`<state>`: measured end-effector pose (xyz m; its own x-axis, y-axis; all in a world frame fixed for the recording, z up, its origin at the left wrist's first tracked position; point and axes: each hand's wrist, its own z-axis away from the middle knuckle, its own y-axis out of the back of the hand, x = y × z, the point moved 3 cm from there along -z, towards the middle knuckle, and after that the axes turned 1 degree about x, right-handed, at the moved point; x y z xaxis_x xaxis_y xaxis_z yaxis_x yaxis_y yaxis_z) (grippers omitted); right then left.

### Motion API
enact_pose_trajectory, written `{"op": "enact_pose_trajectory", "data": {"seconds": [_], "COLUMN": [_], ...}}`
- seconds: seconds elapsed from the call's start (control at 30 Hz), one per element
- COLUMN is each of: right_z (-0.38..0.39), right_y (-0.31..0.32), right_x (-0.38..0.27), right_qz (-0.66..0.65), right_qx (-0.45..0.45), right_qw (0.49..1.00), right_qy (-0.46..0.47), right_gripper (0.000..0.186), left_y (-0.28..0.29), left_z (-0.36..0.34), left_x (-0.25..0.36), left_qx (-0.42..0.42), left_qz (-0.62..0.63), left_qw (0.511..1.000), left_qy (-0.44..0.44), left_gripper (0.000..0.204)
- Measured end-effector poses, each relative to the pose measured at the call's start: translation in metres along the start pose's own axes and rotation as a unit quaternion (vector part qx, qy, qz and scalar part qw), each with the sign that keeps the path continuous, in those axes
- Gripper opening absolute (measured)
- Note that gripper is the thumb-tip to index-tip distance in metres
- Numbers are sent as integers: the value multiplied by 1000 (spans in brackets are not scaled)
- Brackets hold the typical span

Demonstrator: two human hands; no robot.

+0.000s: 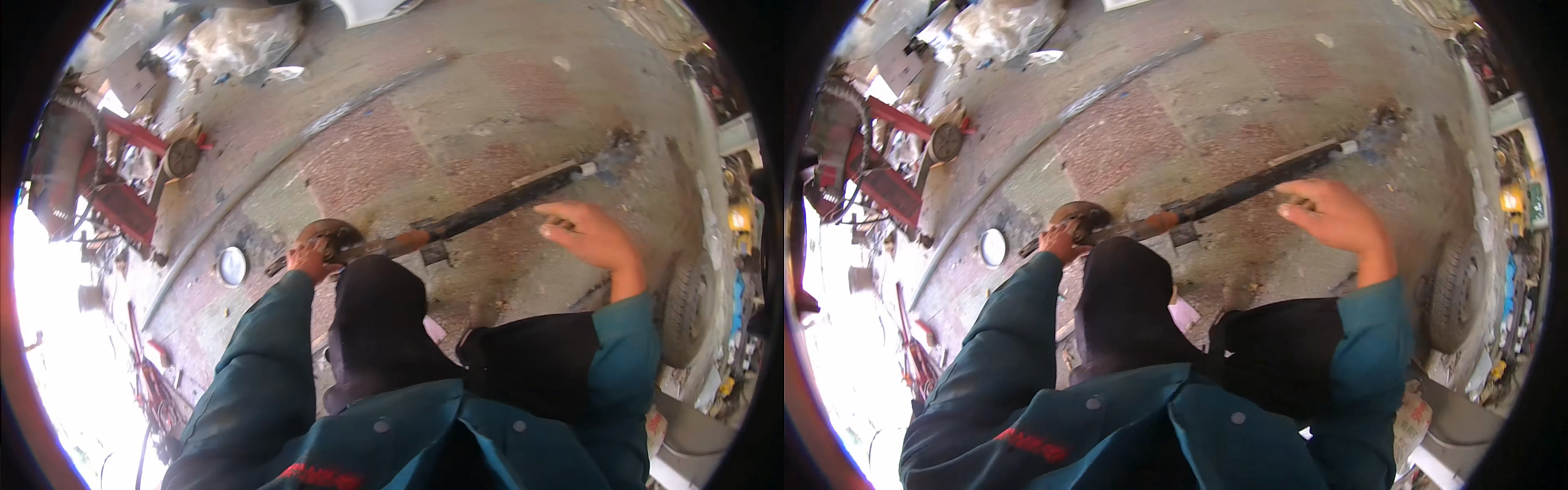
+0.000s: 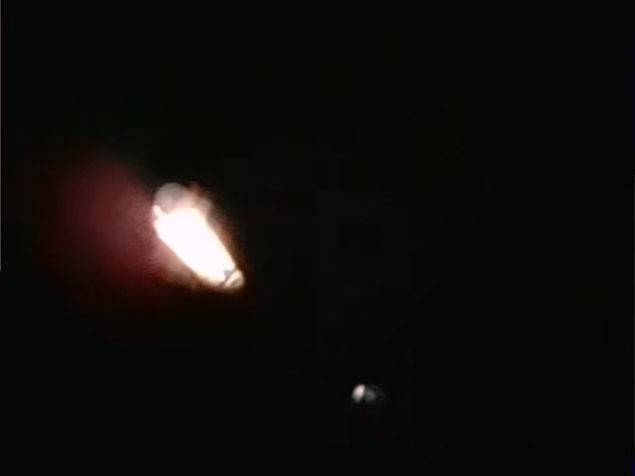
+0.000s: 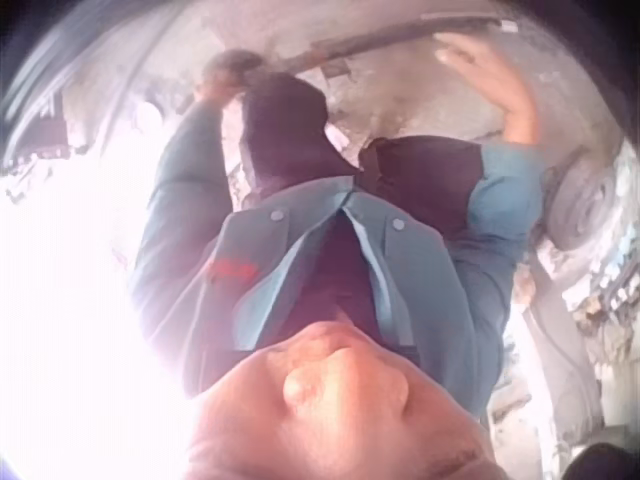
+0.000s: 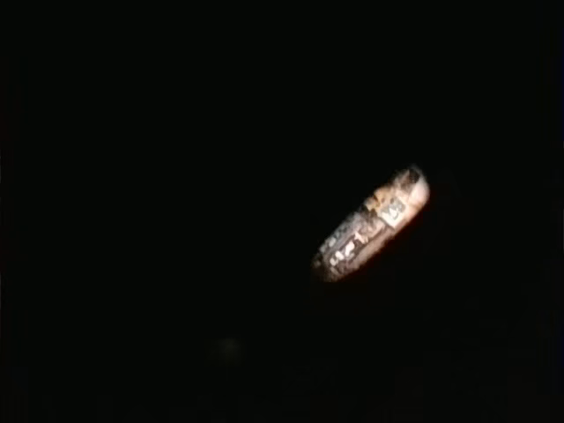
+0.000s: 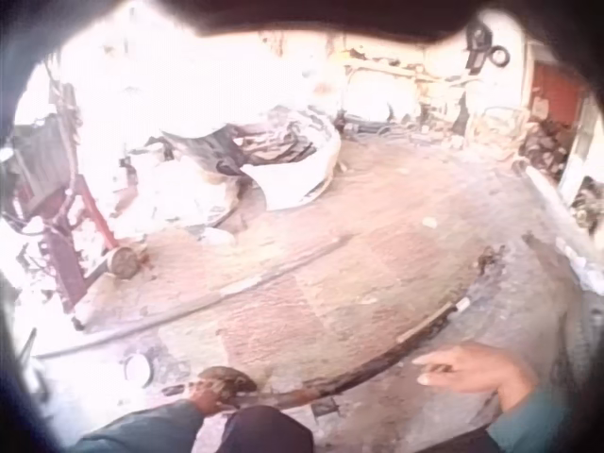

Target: The person sits on the floor of a workshop and uses a small metal tool to scrape and clean a circular metal component attached to a long rod. The person repeatedly scrapes the surface and adjusts their grip on the tool and the part throughout the clip.

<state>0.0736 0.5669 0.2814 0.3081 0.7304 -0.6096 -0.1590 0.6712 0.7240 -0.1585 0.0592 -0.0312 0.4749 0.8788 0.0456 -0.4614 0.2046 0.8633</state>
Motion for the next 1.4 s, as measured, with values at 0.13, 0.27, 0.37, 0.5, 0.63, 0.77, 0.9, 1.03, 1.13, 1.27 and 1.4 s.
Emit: {"op": "enact_pose_trajectory", "data": {"seconds": [0.13,0.27,0.37,0.5,0.63,0.77,0.9,1.03,1.13,1.27,1.4], "right_z": [-3,-5,-5,-6,-4,-5,-3,-6,-6,-7,-9], "right_y": [1,-1,-2,-6,-5,-5,-3,-3,-6,-7,-12], "right_x": [1,3,1,5,1,-4,-11,-12,-13,-19,-25], "right_qz": [40,63,70,63,61,63,81,84,94,115,106], "right_qx": [-12,-18,-19,-15,-10,-10,-16,-20,-22,-20,-18], "right_qw": [999,998,997,998,998,997,997,996,995,993,993], "right_qy": [5,-2,5,13,33,37,10,14,11,31,50], "right_gripper": [47,51,51,47,45,46,48,49,48,49,50], "left_y": [-2,-1,-8,-7,-5,-2,3,7,3,1,6], "left_z": [-2,-1,-4,-3,-1,2,5,3,2,1,4], "left_x": [1,1,-8,-4,-4,-3,2,1,0,0,3], "left_qx": [-1,-4,2,6,3,-1,-13,-7,0,1,1], "left_qz": [7,-1,0,2,0,8,-4,1,-1,2,-4], "left_qw": [1000,1000,1000,1000,1000,1000,1000,1000,1000,1000,1000], "left_qy": [-14,-14,-8,-11,-8,-9,-3,-7,-17,-20,-16], "left_gripper": [108,112,113,113,111,108,106,106,105,104,103]}}
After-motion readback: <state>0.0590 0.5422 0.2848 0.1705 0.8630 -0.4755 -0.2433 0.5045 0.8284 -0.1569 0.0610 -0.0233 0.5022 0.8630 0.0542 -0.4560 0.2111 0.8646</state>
